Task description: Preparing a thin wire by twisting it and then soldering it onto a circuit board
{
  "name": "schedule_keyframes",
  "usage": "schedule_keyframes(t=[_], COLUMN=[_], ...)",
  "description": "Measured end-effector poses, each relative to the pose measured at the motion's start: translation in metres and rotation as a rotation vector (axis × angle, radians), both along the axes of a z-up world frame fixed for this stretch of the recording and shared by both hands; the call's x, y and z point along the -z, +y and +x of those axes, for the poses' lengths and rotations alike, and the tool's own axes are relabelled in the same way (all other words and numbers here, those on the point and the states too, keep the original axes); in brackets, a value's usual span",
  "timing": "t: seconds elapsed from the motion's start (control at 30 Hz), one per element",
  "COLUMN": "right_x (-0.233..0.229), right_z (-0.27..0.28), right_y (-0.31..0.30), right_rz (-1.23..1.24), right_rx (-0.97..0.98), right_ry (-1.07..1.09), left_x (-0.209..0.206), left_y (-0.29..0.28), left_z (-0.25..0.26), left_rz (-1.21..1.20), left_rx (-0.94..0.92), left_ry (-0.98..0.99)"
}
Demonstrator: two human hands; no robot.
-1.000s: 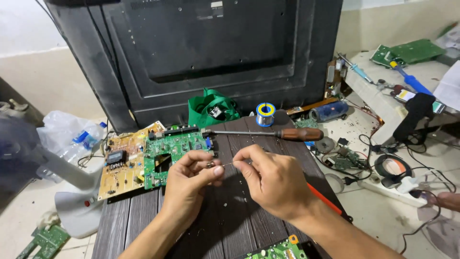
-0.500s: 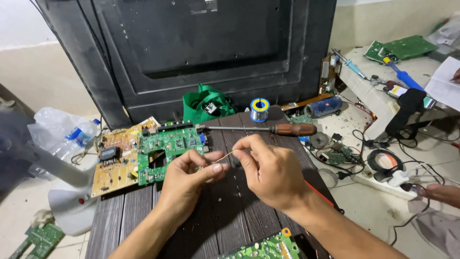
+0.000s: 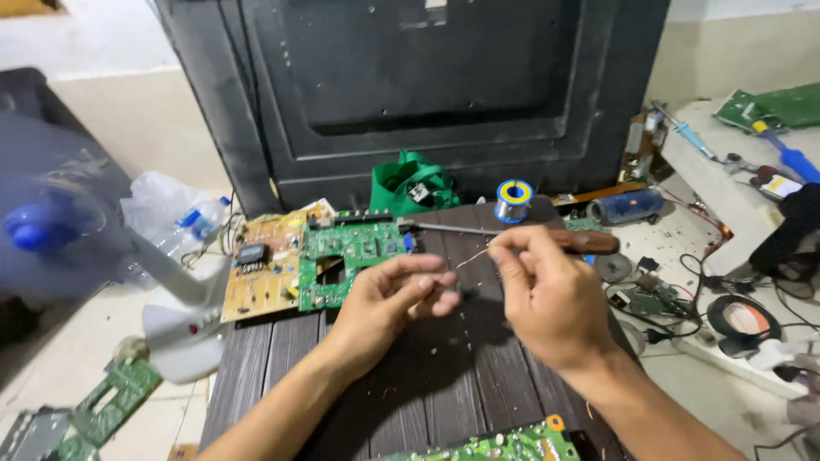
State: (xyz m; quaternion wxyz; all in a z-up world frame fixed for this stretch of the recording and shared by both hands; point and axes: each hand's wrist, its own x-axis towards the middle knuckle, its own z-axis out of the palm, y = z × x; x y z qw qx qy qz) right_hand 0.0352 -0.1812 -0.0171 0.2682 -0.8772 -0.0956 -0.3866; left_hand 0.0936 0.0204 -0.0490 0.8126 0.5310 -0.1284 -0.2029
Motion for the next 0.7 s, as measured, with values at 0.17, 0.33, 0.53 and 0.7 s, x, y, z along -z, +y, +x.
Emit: schedule_keyframes(t=[0.17,0.33,0.53,0.7], right_x=[0.002,0.001,-0.003,-0.004], right_z=[-0.001,-0.004,-0.004,-0.001], right_y=[0.0,0.004,0.003,0.001], right_rz=[0.093,0.131,0.183,0.182], right_rx=[0.081,0.047,0.054,0.048], right_ry=[-0.002,-0.017,-0.07,-0.092], left_x=[0.009,0.021,0.005,0.011], left_y=[0.002,-0.001,-0.005,-0.004], left_z=[0.006,0.01,0.004,0.008], left_rz=[-0.255,-0.129,-0.02,-0.052], left_rx=[0.114,0.055,-0.103,-0.195], left_ry=[0.025,-0.087,-0.138,-0.164])
